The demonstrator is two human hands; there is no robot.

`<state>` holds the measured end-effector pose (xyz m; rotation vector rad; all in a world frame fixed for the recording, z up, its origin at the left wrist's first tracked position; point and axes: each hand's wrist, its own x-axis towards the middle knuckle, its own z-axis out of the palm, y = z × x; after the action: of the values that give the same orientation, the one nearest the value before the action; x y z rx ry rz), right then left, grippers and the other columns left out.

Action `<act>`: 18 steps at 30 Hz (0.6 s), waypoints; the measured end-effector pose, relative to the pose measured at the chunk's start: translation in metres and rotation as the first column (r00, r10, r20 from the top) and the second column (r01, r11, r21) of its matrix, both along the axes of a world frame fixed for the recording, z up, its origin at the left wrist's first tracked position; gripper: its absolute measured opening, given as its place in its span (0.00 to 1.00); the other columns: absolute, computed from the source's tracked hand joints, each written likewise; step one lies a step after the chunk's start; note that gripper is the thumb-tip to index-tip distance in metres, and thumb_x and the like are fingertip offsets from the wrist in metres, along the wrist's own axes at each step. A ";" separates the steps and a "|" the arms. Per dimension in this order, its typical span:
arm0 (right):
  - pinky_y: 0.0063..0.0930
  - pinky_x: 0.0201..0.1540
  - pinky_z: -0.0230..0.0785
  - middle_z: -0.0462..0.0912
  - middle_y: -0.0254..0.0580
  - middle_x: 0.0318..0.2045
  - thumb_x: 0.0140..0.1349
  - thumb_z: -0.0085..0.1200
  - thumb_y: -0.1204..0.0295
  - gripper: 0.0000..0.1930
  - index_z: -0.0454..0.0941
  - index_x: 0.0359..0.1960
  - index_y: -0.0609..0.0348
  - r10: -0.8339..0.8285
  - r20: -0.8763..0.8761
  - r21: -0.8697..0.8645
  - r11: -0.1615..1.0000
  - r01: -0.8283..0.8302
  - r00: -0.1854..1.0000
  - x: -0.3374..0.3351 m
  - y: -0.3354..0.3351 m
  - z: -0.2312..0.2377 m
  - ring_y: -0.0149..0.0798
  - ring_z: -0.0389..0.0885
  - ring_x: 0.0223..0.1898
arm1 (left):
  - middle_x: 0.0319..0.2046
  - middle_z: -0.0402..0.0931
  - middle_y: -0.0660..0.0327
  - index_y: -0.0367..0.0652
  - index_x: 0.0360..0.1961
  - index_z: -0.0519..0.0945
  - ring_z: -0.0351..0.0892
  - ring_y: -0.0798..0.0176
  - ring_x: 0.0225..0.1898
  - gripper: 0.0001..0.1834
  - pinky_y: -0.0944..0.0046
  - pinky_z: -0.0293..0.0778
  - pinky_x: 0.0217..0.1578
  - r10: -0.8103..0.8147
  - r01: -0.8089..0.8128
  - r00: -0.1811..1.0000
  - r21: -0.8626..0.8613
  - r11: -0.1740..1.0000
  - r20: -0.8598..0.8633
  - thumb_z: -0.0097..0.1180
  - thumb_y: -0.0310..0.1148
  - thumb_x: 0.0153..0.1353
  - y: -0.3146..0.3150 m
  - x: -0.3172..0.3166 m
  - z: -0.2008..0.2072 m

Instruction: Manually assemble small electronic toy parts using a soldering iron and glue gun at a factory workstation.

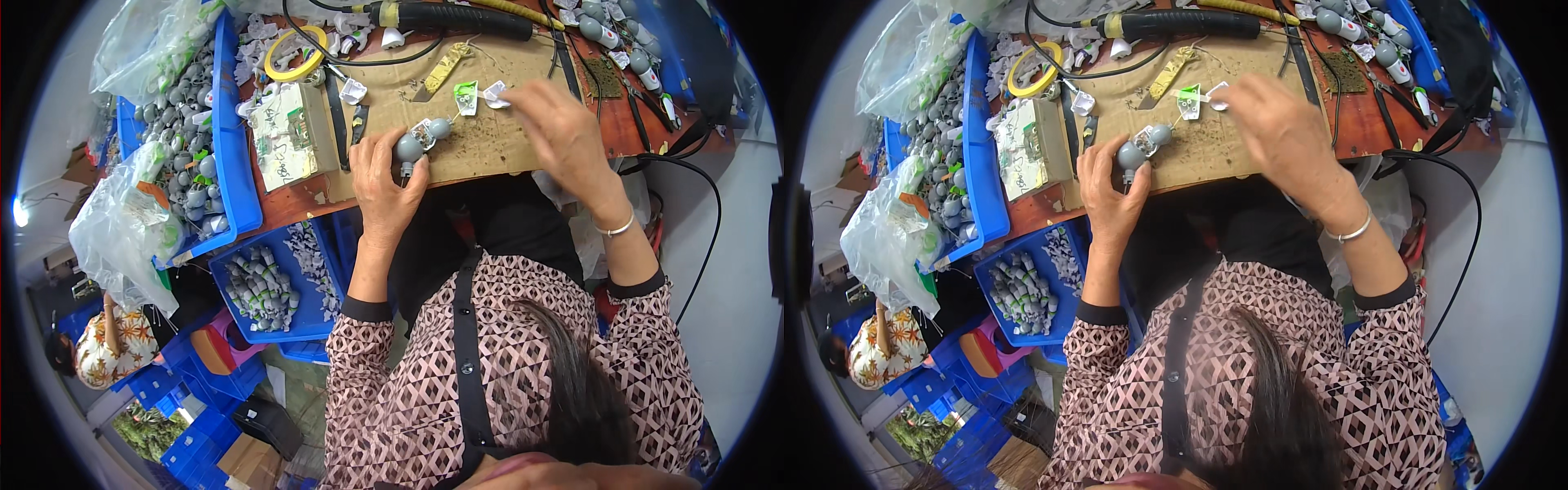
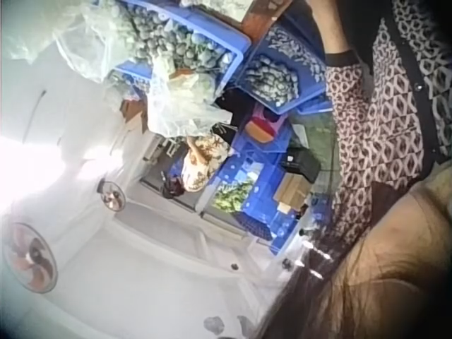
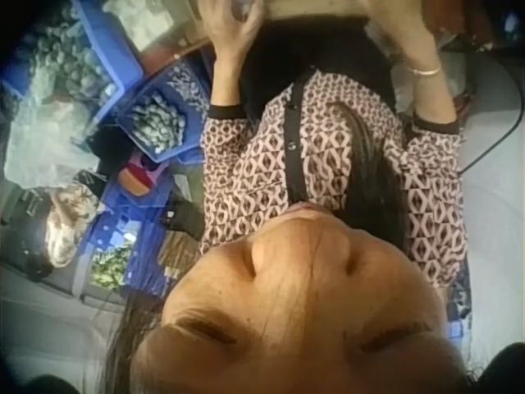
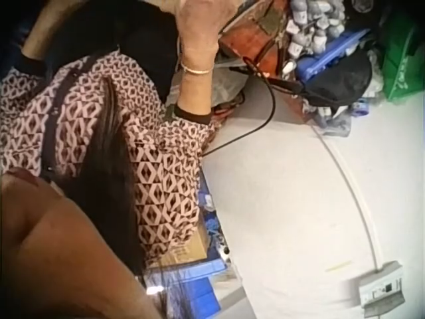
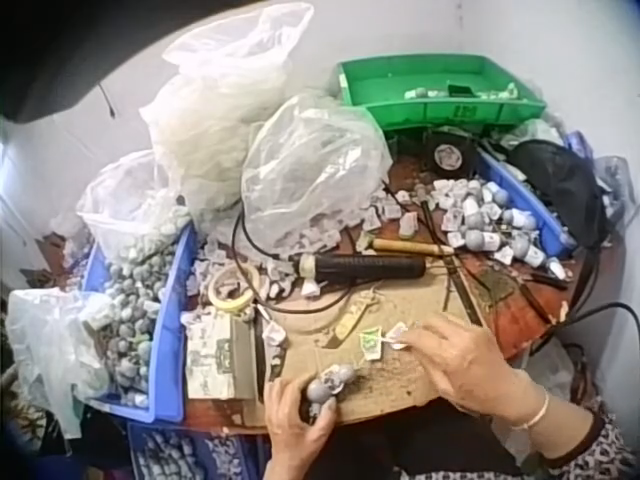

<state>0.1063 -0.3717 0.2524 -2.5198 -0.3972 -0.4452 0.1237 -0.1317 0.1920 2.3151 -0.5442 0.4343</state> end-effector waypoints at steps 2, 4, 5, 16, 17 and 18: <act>0.36 0.40 0.70 0.77 0.45 0.34 0.55 0.52 0.79 0.10 0.76 0.39 0.61 -0.051 0.082 -0.029 0.998 0.053 0.995 0.013 -0.017 -0.017 0.48 0.77 0.38 | 0.37 0.72 0.54 0.39 0.43 0.76 0.69 0.50 0.40 0.22 0.55 0.67 0.42 0.000 0.000 1.000 0.004 1.000 -0.004 0.63 0.29 0.44 0.001 -0.001 0.001; 0.37 0.41 0.69 0.76 0.45 0.34 0.56 0.52 0.79 0.09 0.76 0.39 0.61 -0.101 0.166 -0.060 0.992 0.112 0.981 0.024 -0.033 -0.032 0.48 0.77 0.39 | 0.37 0.72 0.54 0.39 0.43 0.76 0.69 0.50 0.40 0.22 0.55 0.67 0.42 -0.003 0.003 1.000 0.002 1.000 -0.007 0.63 0.29 0.43 0.001 -0.001 0.002; 0.36 0.42 0.69 0.76 0.45 0.35 0.56 0.53 0.78 0.09 0.75 0.39 0.61 -0.126 0.140 -0.099 0.985 0.141 0.982 0.029 -0.040 -0.036 0.48 0.76 0.40 | 0.37 0.72 0.54 0.39 0.44 0.76 0.68 0.50 0.40 0.22 0.55 0.66 0.43 -0.008 0.008 1.000 -0.005 1.000 -0.011 0.63 0.29 0.43 0.001 0.000 0.003; 0.40 0.49 0.67 0.74 0.45 0.43 0.57 0.57 0.67 0.18 0.72 0.47 0.58 0.115 0.317 -0.267 0.963 -0.028 0.941 0.125 0.001 -0.029 0.49 0.74 0.44 | 0.36 0.70 0.56 0.41 0.44 0.76 0.67 0.51 0.41 0.22 0.55 0.64 0.45 0.015 -0.012 0.998 0.067 0.998 -0.054 0.62 0.31 0.45 -0.001 0.002 0.014; 0.40 0.49 0.67 0.74 0.45 0.43 0.57 0.57 0.67 0.18 0.72 0.47 0.58 0.133 0.320 -0.269 0.962 -0.044 0.938 0.136 0.004 -0.035 0.49 0.74 0.44 | 0.37 0.70 0.56 0.42 0.45 0.77 0.67 0.52 0.42 0.23 0.55 0.64 0.45 0.013 -0.009 0.998 0.073 0.997 -0.055 0.63 0.32 0.44 0.000 0.001 0.015; 0.41 0.49 0.67 0.74 0.45 0.43 0.57 0.56 0.65 0.19 0.71 0.49 0.57 0.103 0.249 -0.311 0.950 -0.021 0.963 0.145 0.005 -0.038 0.50 0.74 0.45 | 0.37 0.70 0.57 0.43 0.45 0.77 0.67 0.52 0.42 0.23 0.55 0.64 0.45 0.006 -0.002 0.998 0.075 0.997 -0.057 0.64 0.32 0.44 -0.001 0.001 0.016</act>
<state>0.2510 -0.3669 0.2143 -2.7425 -0.6933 -0.7478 0.1247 -0.1331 0.2081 2.3929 -0.5362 0.3540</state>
